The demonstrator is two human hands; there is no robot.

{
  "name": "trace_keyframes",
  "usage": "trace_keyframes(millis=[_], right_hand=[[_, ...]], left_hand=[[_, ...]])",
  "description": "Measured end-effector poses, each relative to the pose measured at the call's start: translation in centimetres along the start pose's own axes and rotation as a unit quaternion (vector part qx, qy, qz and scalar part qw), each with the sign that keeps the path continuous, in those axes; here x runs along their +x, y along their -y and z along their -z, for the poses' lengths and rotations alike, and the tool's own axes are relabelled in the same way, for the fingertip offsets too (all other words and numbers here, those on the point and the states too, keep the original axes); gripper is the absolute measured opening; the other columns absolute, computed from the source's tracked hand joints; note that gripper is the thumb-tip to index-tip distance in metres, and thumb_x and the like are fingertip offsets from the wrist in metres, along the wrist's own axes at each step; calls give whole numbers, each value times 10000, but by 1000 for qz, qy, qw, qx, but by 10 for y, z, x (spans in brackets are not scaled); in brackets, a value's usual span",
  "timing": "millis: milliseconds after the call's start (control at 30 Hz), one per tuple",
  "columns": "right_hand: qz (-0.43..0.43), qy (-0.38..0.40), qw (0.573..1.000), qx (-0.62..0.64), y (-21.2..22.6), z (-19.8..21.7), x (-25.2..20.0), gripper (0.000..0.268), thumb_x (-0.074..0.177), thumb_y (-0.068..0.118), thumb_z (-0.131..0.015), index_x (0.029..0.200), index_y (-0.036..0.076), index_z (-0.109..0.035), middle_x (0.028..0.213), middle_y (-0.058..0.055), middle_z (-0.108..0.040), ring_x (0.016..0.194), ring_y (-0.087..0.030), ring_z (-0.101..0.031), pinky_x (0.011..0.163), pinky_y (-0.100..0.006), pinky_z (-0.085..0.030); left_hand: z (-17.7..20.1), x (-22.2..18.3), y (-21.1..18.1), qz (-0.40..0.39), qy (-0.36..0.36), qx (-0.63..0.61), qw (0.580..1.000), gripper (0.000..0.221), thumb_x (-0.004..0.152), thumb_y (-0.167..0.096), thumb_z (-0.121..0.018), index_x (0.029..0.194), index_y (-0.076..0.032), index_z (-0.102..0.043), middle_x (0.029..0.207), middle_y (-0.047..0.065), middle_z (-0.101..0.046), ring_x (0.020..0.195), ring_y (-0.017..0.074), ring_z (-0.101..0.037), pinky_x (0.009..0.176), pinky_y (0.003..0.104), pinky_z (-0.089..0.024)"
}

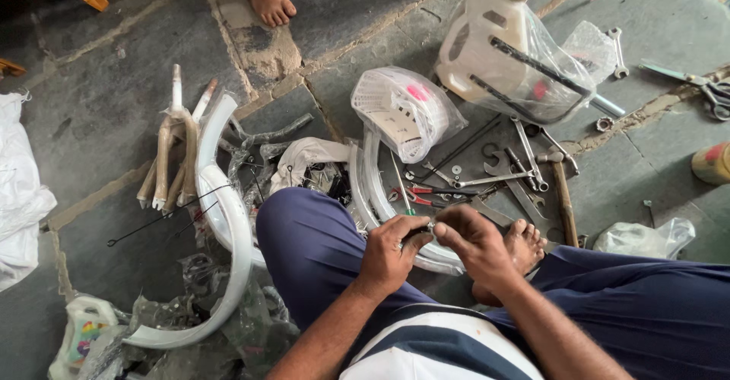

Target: The person sits on the floor and uses their hands to attach a wire and a metal bracket to a white plastic bicycle fender. They use a screwdriver to tighten a screw and pliers to secure the wire to the bracket.

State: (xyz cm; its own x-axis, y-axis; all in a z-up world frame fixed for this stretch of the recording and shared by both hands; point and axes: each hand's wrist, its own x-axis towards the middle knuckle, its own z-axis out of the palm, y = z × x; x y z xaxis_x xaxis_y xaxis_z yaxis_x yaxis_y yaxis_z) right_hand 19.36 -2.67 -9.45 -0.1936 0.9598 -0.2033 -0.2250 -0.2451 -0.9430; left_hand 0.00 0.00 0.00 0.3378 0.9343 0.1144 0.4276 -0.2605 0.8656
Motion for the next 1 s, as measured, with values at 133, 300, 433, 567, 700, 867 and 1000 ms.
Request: trace_keyframes(millis=[133, 300, 433, 567, 700, 867, 1000], right_hand=[[39, -71, 981, -175, 9, -8, -1, 190, 929, 173, -731, 1081, 62, -714, 924, -51, -721, 830, -122, -675, 774, -297, -556], [-3, -79, 986, -145, 13, -10, 7, 216, 962, 221, -676, 970, 15, -739, 771, -78, -709, 722, -123, -653, 661, -287, -534], [32, -72, 992, -102, 16, -11, 6, 225, 885, 205, -722, 1004, 15, -708, 824, -64, -702, 759, -100, -653, 684, -263, -535], [-14, -57, 994, -87, 9, -6, 9, 222, 955, 212, -688, 984, -6, -723, 793, -87, -688, 744, -124, -624, 679, -280, -518], [36, -40, 996, 76, 5, -7, 5, 250, 864, 121, -724, 1065, -5, -646, 949, -50, -706, 893, -120, -682, 821, -281, -571], [6, -57, 998, -30, 8, -6, 5, 175, 964, 145, -678, 1041, -10, -701, 857, -73, -717, 815, -134, -672, 753, -296, -565], [-16, -45, 989, 143, 10, -7, 3, 220, 873, 90, -693, 1071, 12, -636, 966, -18, -704, 925, -99, -675, 842, -267, -563]], left_hand=[[0, -1, -5, 8, 2, -15, 1000, 226, 903, -110, -772, 1109, -36, -715, 980, 139, -750, 882, 281, -757, 756, 372, -591], [3, 2, -10, 8, -5, -24, 1000, 236, 885, -144, -794, 1080, -28, -729, 953, 139, -758, 870, 293, -760, 743, 369, -581], [3, 6, -7, 15, 3, -8, 1000, 244, 886, -158, -808, 1079, -28, -730, 925, 140, -753, 833, 280, -754, 708, 368, -573], [1, 6, -7, 9, 11, -23, 1000, 230, 896, -154, -791, 1077, -28, -726, 919, 131, -752, 822, 258, -759, 699, 361, -579], [1, 7, -8, 40, 21, -13, 999, 230, 901, -170, -793, 1074, -34, -727, 880, 124, -739, 789, 251, -752, 683, 363, -573], [1, 8, -11, 0, 23, -19, 1000, 217, 897, -136, -781, 1083, -36, -733, 930, 126, -749, 831, 267, -753, 708, 363, -578], [0, 8, -12, -3, 7, 7, 1000, 203, 908, -139, -789, 1077, -43, -732, 920, 135, -739, 828, 290, -741, 708, 375, -566]])
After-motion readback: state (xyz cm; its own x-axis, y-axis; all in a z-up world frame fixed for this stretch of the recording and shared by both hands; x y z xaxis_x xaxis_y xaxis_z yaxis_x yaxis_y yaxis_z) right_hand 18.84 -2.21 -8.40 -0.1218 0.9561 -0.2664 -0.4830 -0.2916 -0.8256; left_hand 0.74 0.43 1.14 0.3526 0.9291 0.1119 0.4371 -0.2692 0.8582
